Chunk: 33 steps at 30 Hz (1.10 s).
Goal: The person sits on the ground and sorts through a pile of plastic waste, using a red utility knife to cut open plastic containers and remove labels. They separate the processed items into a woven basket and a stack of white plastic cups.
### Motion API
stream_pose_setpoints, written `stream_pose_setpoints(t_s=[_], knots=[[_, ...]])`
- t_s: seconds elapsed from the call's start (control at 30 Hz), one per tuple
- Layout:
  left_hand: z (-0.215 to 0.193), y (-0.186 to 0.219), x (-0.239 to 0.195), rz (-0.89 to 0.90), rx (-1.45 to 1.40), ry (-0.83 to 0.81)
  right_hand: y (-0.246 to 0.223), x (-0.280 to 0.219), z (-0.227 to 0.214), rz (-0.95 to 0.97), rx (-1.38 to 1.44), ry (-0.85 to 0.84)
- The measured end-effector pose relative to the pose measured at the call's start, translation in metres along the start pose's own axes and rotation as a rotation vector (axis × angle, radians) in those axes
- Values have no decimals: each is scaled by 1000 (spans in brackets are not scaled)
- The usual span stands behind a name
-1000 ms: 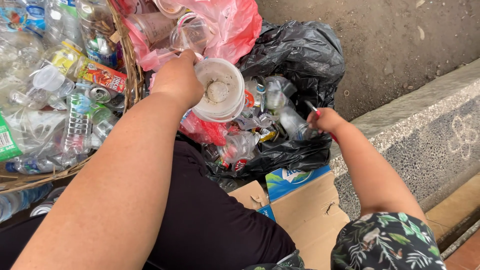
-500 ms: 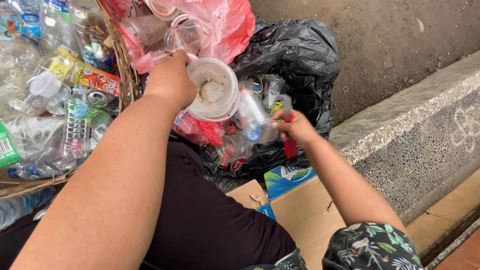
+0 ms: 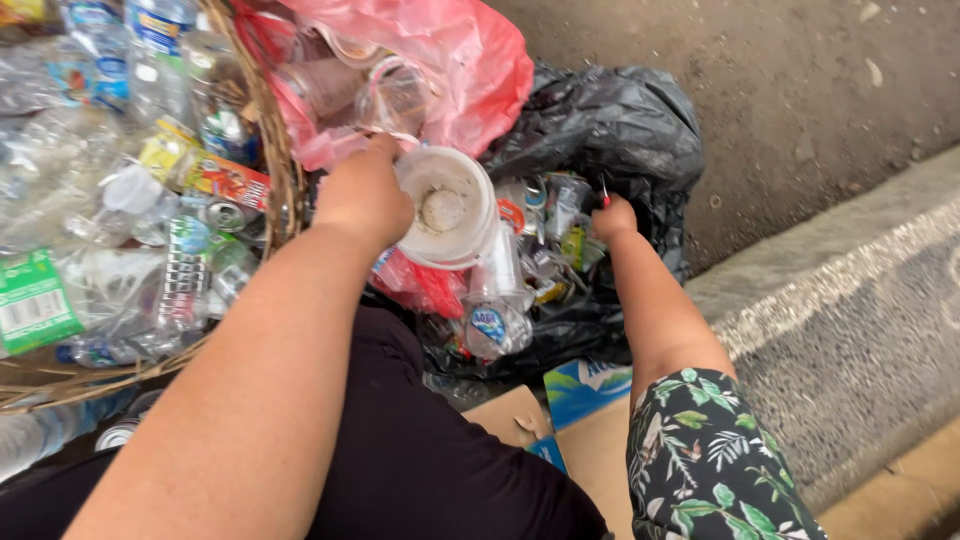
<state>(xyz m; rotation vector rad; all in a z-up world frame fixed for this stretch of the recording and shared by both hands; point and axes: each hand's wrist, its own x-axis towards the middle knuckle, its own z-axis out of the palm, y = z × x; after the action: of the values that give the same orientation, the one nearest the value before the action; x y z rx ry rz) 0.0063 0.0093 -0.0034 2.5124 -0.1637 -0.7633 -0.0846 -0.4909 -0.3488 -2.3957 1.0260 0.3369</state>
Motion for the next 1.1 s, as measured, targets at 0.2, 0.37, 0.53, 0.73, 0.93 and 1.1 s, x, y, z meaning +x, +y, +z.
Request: stream_pose_setpoints(t_s=[0.2,0.37,0.53,0.73,0.93,1.1], knots=[[1,-4,7,-50,-63,-15,-33,-2,15,-2,17,-86],[-8,3,0,-18,-70,-13,-31,-35,6,8,4,56],[-6,3,4,11,-81,-4,-33,-94,-37,65,322,169],[1,2,10,40,-45,37,-58,-236,-120,-208,507,153],[12,-16,23,75,-48,59,-63,-338,-133,-179,650,-8],[22,-27,27,148,-209,-5,-73,-365,-115,-101,700,-179]])
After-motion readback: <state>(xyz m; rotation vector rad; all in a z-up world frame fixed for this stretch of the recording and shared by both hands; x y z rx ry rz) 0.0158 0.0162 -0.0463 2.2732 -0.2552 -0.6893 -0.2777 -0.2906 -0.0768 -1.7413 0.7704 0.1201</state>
